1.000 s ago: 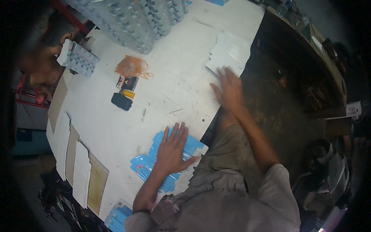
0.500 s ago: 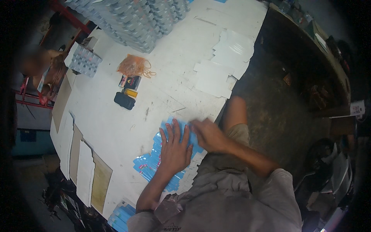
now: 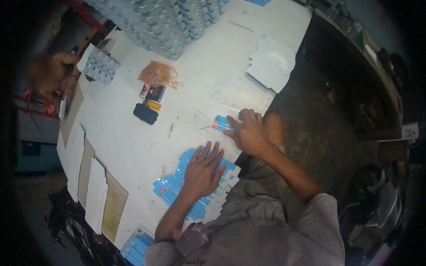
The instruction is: The person gathers a stack of blue printed paper sheets, aligns them, and secures the bundle with a rubber band. They then move the bundle to another table and begin inserting individual white paper sheets into the blue printed sleeves one by one.
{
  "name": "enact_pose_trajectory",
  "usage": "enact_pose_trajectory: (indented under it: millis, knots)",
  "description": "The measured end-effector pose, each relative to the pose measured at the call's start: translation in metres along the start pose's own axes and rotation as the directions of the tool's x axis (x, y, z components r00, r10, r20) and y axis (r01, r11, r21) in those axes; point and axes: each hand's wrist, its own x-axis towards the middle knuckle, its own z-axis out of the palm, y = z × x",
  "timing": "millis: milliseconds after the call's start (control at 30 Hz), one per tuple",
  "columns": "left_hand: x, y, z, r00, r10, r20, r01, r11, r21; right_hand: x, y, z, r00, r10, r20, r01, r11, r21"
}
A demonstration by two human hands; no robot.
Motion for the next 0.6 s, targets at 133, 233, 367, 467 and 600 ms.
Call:
enact_pose_trajectory:
  millis: [133,233,367,467,600]
  knots:
    - [0.002,0.011,-0.004,0.996,-0.073,-0.043,0.077,0.993,0.091,-0.024,-0.016,0.021,1.0,0.019,0.014,-0.022,0.969,0.246]
    - [-0.008,0.014,0.006,0.993,-0.106,-0.05,0.113,0.98,0.162,-0.017,-0.044,0.002,0.945,0.137,0.297,-0.275,0.824,0.495]
    - [-0.003,0.012,0.0,0.997,-0.078,0.005,0.077,0.989,0.125,-0.018,-0.044,0.009,0.927,0.107,0.359,-0.274,0.848,0.454]
    - [0.0,0.011,-0.003,0.999,-0.048,0.008,0.047,0.995,0.093,-0.014,-0.052,0.0,0.89,0.154,0.43,-0.363,0.81,0.461]
    - [-0.002,0.007,0.0,0.995,-0.079,0.065,0.07,0.99,0.121,-0.009,-0.028,0.005,0.969,0.054,0.239,-0.121,0.953,0.276]
